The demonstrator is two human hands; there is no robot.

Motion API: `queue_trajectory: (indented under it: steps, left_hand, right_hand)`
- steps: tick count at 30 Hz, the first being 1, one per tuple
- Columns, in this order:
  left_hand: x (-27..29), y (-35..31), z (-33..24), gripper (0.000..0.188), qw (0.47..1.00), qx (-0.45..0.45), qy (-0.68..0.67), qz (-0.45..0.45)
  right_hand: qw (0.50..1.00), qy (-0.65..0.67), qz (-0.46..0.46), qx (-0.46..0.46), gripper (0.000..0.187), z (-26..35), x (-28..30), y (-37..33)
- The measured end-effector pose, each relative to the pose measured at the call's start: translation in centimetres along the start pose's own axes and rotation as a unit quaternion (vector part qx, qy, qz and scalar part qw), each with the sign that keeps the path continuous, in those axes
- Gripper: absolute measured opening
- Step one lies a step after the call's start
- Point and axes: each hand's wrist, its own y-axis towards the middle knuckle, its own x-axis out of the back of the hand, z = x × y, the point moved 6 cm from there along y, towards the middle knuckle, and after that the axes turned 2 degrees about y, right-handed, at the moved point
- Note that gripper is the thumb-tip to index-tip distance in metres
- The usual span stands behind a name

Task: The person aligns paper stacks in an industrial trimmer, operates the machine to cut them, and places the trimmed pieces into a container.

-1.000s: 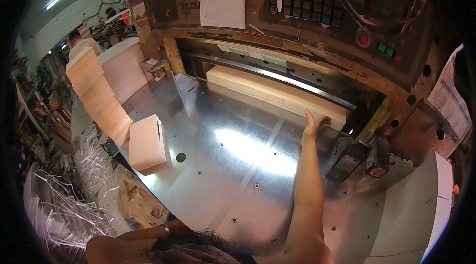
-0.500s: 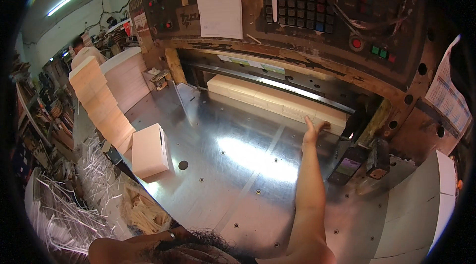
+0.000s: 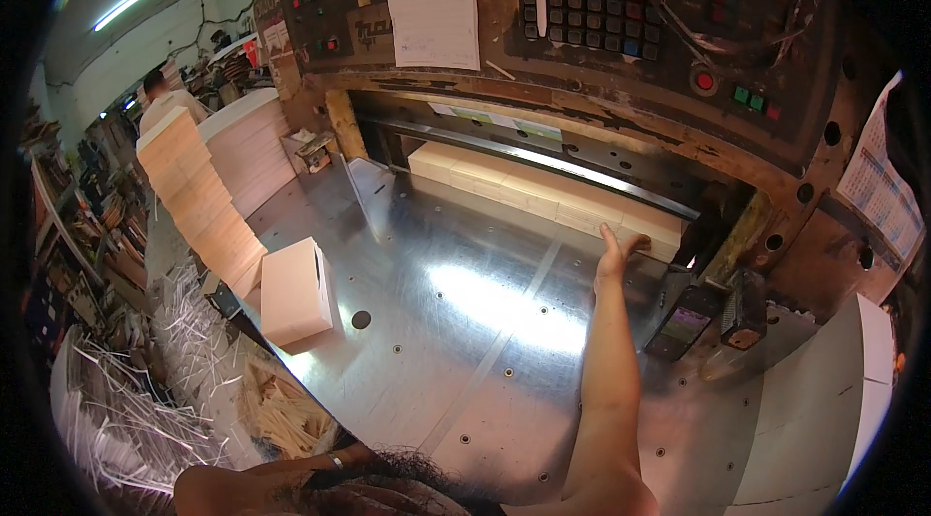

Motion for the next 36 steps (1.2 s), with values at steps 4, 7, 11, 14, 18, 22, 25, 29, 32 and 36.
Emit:
queue_trajectory:
  steps: [4,7,11,14,18,22,25,29,32,36]
  left_hand:
    - [-0.4,0.3,-0.4,0.049,1.000,-0.003,-0.006,0.001]
    - [-0.5,0.4,-0.5,0.049,1.000,-0.003,-0.010,0.001]
    - [-0.4,0.4,-0.6,0.048,1.000,0.000,-0.008,0.000]
    - [0.0,0.4,-0.6,0.048,1.000,0.004,-0.007,-0.001]
    - [0.1,0.3,-0.6,0.048,1.000,0.006,-0.003,0.000]
    - [0.4,0.0,-0.7,0.048,1.000,0.005,-0.001,0.000]
    - [0.2,-0.4,-0.4,0.047,1.000,0.008,0.002,0.001]
    - [0.4,-0.5,-0.2,0.047,1.000,0.007,0.007,-0.002]
    - [0.3,-0.7,0.1,0.047,1.000,0.011,0.007,0.000]
    - [0.3,-0.4,0.0,0.047,1.000,0.010,0.007,-0.001]
  right_hand:
    - [1.000,0.011,0.005,0.010,0.123,-0.2,0.1,0.3]
    - [1.000,0.015,0.007,0.015,0.123,-0.5,0.3,0.7]
    - [0.999,0.011,-0.009,0.038,0.124,0.0,0.1,0.2]
    - [0.999,0.015,-0.009,0.039,0.125,0.4,0.0,-0.1]
    - [0.999,-0.001,-0.008,0.036,0.125,0.5,0.0,-0.2]
    - [0.999,0.008,-0.013,0.038,0.125,0.5,0.0,-0.2]
    - [0.999,0.004,-0.009,0.036,0.125,0.6,-0.1,-0.3]
    - [1.000,-0.010,-0.005,0.025,0.123,1.2,-0.1,-0.4]
    - [1.000,-0.009,-0.006,0.008,0.123,1.2,-0.2,-1.2]
    - [1.000,-0.006,-0.016,0.024,0.123,1.8,0.0,-1.1]
